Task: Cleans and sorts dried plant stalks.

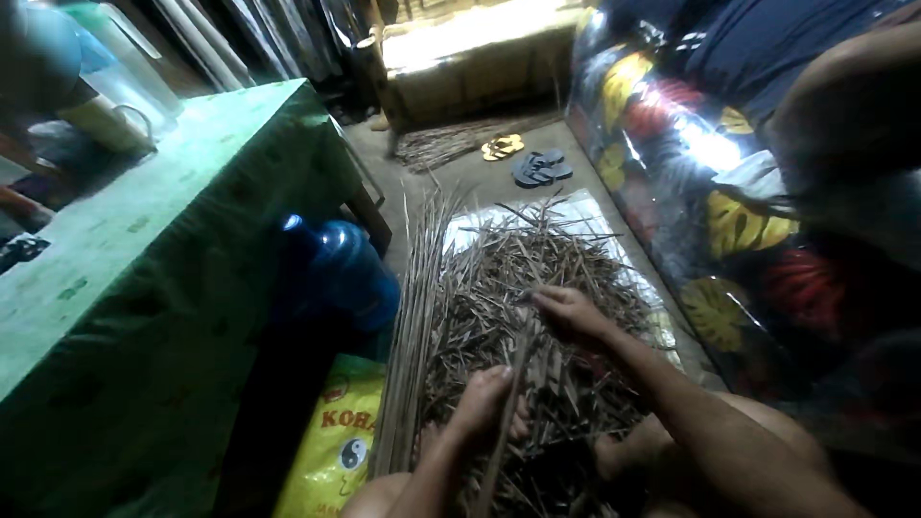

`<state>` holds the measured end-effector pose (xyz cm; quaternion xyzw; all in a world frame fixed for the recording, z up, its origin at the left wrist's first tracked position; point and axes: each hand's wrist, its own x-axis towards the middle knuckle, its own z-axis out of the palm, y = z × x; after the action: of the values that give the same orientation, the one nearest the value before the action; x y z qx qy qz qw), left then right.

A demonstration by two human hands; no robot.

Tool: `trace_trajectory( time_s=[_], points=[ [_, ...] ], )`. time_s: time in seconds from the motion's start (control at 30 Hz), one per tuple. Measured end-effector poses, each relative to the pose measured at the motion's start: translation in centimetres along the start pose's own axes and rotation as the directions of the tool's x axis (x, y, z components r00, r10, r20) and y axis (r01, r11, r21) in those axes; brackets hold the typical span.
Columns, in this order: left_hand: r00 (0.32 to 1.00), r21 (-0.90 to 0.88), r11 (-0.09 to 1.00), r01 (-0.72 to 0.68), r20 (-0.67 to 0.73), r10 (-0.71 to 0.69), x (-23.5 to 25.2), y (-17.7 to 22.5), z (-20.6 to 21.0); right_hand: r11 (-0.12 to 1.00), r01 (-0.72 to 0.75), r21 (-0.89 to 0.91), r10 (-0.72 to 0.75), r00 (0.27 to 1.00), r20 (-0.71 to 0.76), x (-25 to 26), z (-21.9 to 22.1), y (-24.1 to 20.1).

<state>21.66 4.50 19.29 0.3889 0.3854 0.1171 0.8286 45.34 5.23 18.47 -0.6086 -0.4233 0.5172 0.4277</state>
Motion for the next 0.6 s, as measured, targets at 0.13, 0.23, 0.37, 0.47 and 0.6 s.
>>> trace_trajectory(
  time_s=[0.13,0.23,0.37,0.47,0.6],
  points=[
    [1.0,0.033,0.999,0.014,-0.009,-0.013,-0.1,0.0,-0.1,0.999,0.006,-0.05,-0.011,0.994,-0.109,0.4,-1.5,0.1],
    [0.995,0.025,1.0,0.003,-0.101,0.0,0.1,0.4,0.0,0.957,0.168,-0.237,-0.141,0.982,0.125,-1.1,0.1,0.7],
    [0.988,-0.024,0.999,-0.039,-0.152,0.035,0.6,0.7,0.0,0.796,0.478,-0.373,-0.321,0.854,0.41,-3.1,3.2,1.2],
    [0.989,-0.04,0.998,-0.05,-0.145,0.044,0.6,0.4,-0.1,0.727,0.545,-0.417,-0.377,0.825,0.421,-3.0,3.5,1.9],
    [0.991,-0.038,0.999,-0.032,-0.131,0.027,0.5,0.3,0.0,0.705,0.448,-0.55,-0.335,0.894,0.298,-1.7,1.7,1.9]
  ],
)
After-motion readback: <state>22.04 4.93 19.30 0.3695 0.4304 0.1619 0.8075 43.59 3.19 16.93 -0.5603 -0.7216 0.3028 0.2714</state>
